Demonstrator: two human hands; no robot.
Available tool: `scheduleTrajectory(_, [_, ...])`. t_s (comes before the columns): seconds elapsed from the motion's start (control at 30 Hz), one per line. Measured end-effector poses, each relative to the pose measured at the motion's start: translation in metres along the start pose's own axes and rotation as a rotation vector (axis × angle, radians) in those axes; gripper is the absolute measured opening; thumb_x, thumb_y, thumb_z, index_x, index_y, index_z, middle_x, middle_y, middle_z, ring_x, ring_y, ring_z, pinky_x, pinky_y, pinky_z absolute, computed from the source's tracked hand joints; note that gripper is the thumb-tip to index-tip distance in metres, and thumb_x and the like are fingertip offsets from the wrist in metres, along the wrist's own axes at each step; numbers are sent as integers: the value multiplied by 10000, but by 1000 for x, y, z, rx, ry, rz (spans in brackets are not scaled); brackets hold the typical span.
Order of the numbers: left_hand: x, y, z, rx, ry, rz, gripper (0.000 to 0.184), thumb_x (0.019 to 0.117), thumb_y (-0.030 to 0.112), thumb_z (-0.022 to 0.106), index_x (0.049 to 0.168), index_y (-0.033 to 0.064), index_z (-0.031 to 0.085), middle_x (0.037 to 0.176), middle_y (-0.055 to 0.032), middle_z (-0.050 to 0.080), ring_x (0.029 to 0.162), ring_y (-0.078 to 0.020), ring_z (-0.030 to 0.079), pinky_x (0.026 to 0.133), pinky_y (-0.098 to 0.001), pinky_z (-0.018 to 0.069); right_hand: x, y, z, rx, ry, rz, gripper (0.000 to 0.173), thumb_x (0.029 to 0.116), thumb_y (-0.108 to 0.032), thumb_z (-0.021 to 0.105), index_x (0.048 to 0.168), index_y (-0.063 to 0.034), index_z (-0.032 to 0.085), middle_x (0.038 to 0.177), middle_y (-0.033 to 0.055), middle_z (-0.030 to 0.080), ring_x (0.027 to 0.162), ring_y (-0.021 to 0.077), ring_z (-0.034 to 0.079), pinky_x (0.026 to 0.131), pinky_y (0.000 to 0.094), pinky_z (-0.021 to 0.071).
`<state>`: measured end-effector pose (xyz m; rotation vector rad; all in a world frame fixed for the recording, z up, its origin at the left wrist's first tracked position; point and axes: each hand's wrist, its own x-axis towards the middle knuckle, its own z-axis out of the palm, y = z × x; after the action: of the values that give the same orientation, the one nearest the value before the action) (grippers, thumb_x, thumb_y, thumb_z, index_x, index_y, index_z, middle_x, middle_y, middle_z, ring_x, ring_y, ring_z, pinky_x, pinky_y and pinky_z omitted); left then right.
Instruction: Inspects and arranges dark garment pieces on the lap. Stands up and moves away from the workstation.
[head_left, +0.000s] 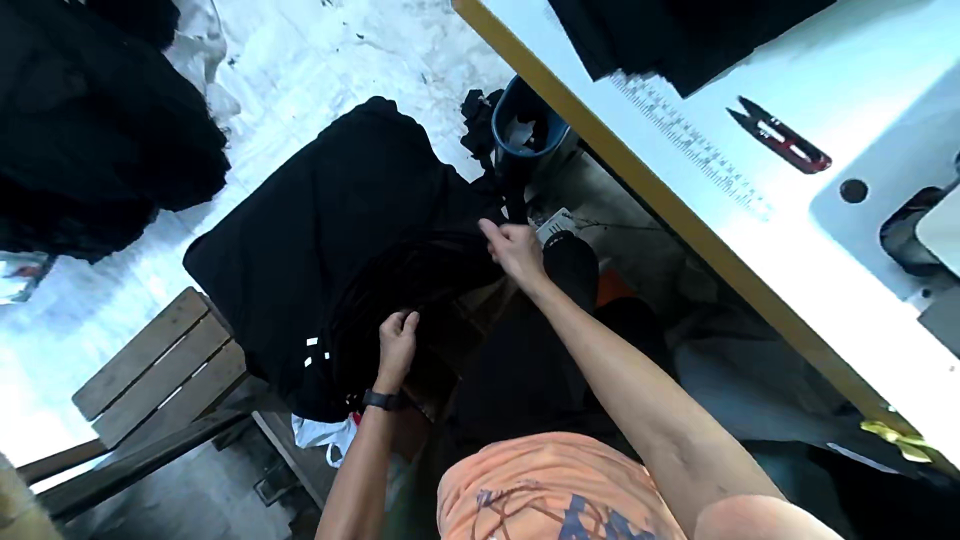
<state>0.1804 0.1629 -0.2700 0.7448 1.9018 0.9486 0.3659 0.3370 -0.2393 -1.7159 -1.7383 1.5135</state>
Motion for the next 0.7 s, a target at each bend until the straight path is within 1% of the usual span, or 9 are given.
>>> scheduleTrajectory(0.03, [0,4,-4,-30,12,12,227,1036,70,509,1076,-93,662,969,-110,695,883,-72,656,850,-273,547,-11,9,-1,111,-96,159,745,1057,-633,332,879,0,684,748,112,666,659,228,632,629,442,522])
scheduleTrajectory(0.07, [1,8,-7,-36,16,26,215,1028,66,507,1052,-86,658,940,-85,686,859,-50,645,830,-256,543,-16,18,2,276,-258,343,880,1033,-709,189,967,24,671,792,126,696,676,221,669,630,395,554])
scheduleTrajectory(0.13, [1,16,-14,46,-46,31,214,1024,72,517,1031,-88,658,921,-94,673,843,-75,638,820,-273,537,-15,33,22,685,-400,606,1073,956,-802,37,1295,82,543,1127,246,686,958,318,692,830,453,562])
scheduleTrajectory(0.2, [2,29,-26,236,-301,39,246,1032,88,531,1093,-101,676,1004,-180,705,951,-196,674,924,-384,534,-3,37,42,1045,-220,699,1068,928,-843,82,1536,1,322,1471,257,496,1287,358,554,1029,525,486])
scheduleTrajectory(0.27, [7,55,-44,249,-582,25,253,1046,114,524,1195,-57,636,994,-123,727,915,-182,714,893,-378,585,11,41,54,1267,81,695,931,956,-813,220,1617,-158,227,1639,153,327,1476,324,378,1140,590,389])
scheduleTrajectory(0.37, [37,89,-60,-56,-358,141,299,1010,142,503,1225,-38,607,987,-54,737,886,-124,712,856,-335,597,17,42,59,1280,284,619,764,1021,-698,321,1626,-238,237,1677,101,263,1527,302,284,1164,642,305])
scheduleTrajectory(0.47, [108,78,-47,-70,-33,193,348,1087,158,437,1295,-75,590,1216,-198,674,1123,-234,667,1020,-408,530,12,44,58,1273,241,506,630,1055,-620,319,1538,-222,396,1486,87,536,1340,260,536,1040,568,483])
scheduleTrajectory(0.6, [140,62,17,203,-219,93,458,1085,319,471,1356,-21,615,1469,-250,533,1376,-355,513,1178,-512,384,1,37,52,1077,66,356,602,1077,-575,301,1528,-192,411,1425,84,580,1269,231,582,1002,529,518])
scheduleTrajectory(0.7, [97,92,69,576,-413,76,515,1046,471,509,1468,181,567,1559,-197,447,1376,-400,502,1094,-622,438,2,38,49,1015,79,387,697,1027,-690,283,1503,-208,447,1379,78,612,1212,224,608,946,534,537])
